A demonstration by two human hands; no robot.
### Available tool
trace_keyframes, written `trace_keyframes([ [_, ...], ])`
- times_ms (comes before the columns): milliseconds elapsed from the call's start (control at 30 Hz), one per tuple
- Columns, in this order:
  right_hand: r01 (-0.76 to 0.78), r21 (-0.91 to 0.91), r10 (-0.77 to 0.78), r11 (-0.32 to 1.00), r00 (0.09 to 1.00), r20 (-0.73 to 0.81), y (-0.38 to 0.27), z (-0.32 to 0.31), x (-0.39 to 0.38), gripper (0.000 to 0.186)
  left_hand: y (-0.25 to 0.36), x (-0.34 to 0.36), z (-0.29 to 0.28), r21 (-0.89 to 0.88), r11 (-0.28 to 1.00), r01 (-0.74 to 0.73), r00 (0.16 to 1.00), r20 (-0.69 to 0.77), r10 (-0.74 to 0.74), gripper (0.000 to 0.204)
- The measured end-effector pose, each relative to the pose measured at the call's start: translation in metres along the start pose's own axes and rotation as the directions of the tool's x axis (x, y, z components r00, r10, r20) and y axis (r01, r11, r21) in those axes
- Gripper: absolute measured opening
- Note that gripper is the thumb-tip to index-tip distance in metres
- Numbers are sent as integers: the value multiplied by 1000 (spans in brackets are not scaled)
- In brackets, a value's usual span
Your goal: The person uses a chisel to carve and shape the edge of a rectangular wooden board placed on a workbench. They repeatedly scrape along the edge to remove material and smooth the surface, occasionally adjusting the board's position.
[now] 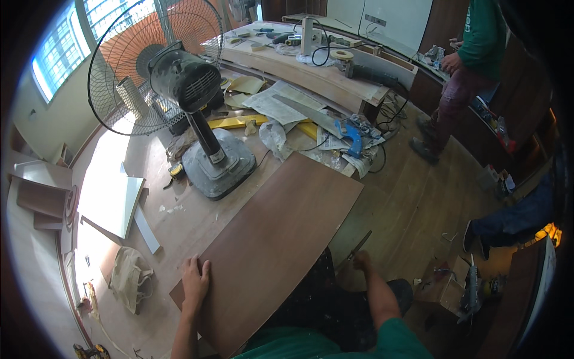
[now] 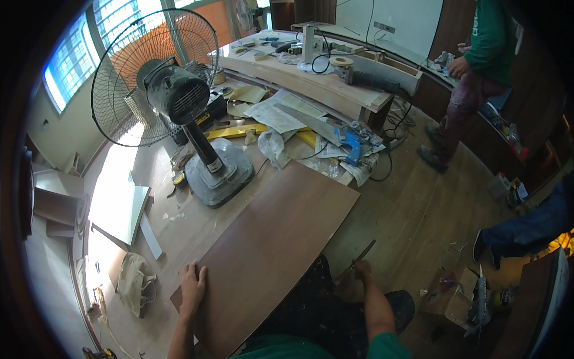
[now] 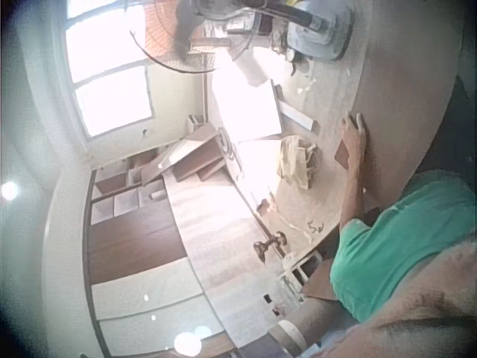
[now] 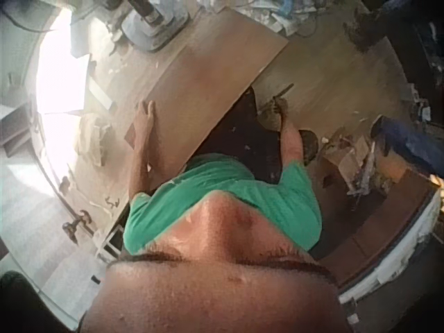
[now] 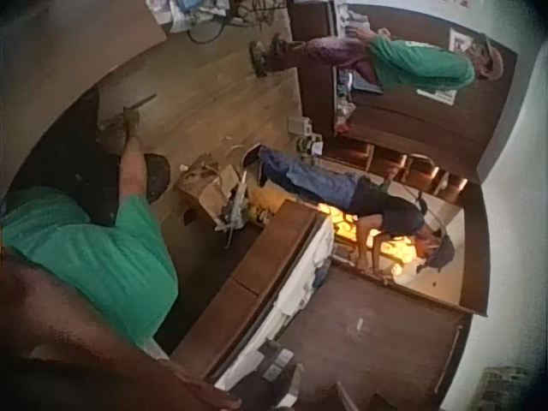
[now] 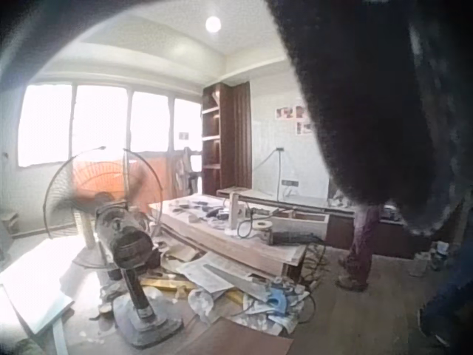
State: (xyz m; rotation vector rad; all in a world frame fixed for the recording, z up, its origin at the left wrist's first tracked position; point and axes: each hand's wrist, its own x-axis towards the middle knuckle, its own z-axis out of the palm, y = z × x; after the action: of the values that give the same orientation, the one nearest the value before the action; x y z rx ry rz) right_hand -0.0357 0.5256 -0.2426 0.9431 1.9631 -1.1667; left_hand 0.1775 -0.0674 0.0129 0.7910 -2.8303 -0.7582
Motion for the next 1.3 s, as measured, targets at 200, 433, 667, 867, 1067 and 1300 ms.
trace_keyframes([
  [200, -280, -245, 248, 928, 957, -153, 48, 132, 4, 52, 36, 86, 27, 39, 999, 0, 996, 88, -3, 63],
  [433, -371, -182, 344, 910, 924, -164, 85, 132, 18, 51, 66, 141, 15, -103, 992, 71, 972, 229, -46, 76],
  [667, -255, -7, 248, 967, 948, -199, 80, 113, 32, 50, 44, 173, 36, -32, 994, -105, 990, 87, 107, 69],
  [867, -9, 672, 68, 741, 996, -61, 26, 33, -31, 50, 52, 136, 21, -88, 977, -193, 981, -1, 193, 35],
  [1067, 328, 677, -228, 659, 945, -236, -31, -11, -187, 58, 49, 128, 13, -169, 902, -396, 900, -265, 346, 48],
  [1300, 686, 604, -507, 406, 719, -475, -45, -12, -318, 45, 155, 92, 57, -46, 668, -743, 638, 251, 728, 87],
])
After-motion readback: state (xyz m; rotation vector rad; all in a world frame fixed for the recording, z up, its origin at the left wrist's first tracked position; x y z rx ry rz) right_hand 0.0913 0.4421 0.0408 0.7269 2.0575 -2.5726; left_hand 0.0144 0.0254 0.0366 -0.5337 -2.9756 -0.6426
